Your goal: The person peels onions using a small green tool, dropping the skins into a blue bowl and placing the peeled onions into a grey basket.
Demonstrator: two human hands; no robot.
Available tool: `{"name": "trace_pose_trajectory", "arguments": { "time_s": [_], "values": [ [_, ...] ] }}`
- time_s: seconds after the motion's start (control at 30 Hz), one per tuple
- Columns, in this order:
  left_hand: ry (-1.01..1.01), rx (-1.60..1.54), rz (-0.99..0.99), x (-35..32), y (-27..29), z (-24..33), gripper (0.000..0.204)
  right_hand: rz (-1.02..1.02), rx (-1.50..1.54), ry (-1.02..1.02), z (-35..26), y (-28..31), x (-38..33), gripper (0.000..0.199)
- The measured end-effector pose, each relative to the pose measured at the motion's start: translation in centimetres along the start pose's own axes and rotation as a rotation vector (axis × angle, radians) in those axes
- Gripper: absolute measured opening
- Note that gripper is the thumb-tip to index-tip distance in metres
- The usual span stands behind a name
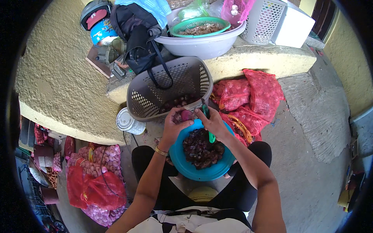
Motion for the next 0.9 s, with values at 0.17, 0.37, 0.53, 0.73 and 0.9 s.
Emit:
{"name": "trace_pose_trajectory", "arguments": {
  "time_s": [0.17, 0.37, 0.53, 0.73, 0.9],
  "values": [
    [-0.052, 0.128, 0.113, -0.1, 1.3, 1.4, 0.047, 0.024, -0.088, 0.179, 1.2, 1.3, -1.1, 0.021],
    [-0.065, 0.032, 0.119, -0.4, 1.5, 0.9, 0.051, -0.078, -0.806, 0.465, -0.6, -2.3, -3.5, 0.021],
    [-0.095, 0.267, 0.139, -0.6, 2.0, 0.8, 0.049, -0.132, -0.746, 0.408, -0.3, -2.9, -3.3, 0.021],
    [-0.117, 0.316, 0.166, -0.8, 1.7, 1.6, 0.049, -0.131, -0.736, 0.396, 1.1, -2.8, -2.7, 0.019],
    [-0.245, 0.408, 0.212, -1.2, 1.8, 2.9, 0.05, -0.127, -0.747, 0.389, 0.4, -3.3, -2.9, 0.019]
  ]
}}
Point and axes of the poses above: each hand's wrist, its own x-axis towards the middle knuckle, its own y-axis out of the back of the hand, z = x × y, the point moved 10 cm from there along x, towards the middle knuckle, and after that the axes turned 1 degree about z, right-handed, at the moved point
